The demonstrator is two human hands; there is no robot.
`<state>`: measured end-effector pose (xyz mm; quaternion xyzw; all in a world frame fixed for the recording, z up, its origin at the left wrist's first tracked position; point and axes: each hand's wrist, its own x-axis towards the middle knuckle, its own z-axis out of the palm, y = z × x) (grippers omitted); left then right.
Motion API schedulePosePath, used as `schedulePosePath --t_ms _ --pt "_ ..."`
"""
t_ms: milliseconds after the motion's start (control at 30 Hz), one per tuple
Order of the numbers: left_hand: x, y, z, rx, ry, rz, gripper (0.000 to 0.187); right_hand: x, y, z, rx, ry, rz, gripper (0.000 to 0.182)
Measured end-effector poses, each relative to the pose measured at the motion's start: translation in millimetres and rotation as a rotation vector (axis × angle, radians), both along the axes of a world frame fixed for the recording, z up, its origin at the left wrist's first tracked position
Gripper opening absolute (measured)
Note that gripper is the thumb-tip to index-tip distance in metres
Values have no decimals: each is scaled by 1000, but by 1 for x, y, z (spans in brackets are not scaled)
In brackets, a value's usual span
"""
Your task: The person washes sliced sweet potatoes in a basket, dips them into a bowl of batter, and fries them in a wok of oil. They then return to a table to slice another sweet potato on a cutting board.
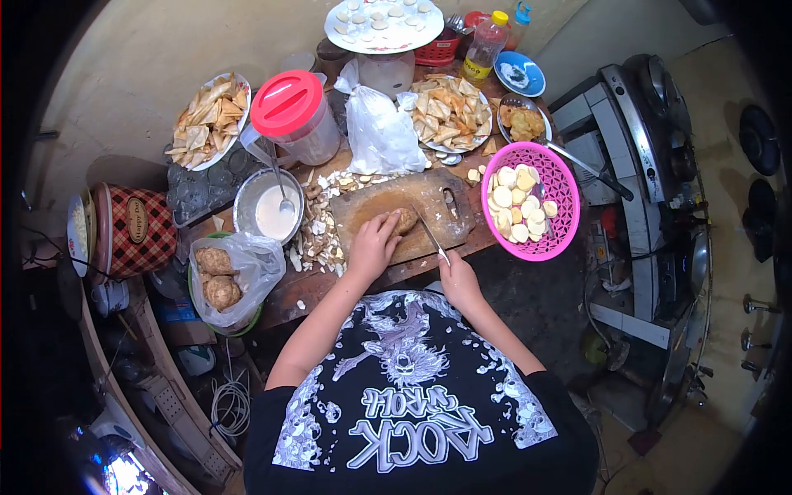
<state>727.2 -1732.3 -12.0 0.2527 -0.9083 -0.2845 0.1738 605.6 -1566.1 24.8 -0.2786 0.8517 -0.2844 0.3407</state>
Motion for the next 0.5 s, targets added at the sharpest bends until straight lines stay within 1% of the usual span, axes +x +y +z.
schedulePosePath --t_ms 200,400,500 --pt "-2 2 2 -18 -14 24 47 -5 -2 7 36 73 61 30" --pt "-4 3 4 -47 -30 4 49 -13 -8 19 127 22 110 35" --pt "-4 3 2 -49 -33 -4 48 -21 -12 21 146 16 188 41"
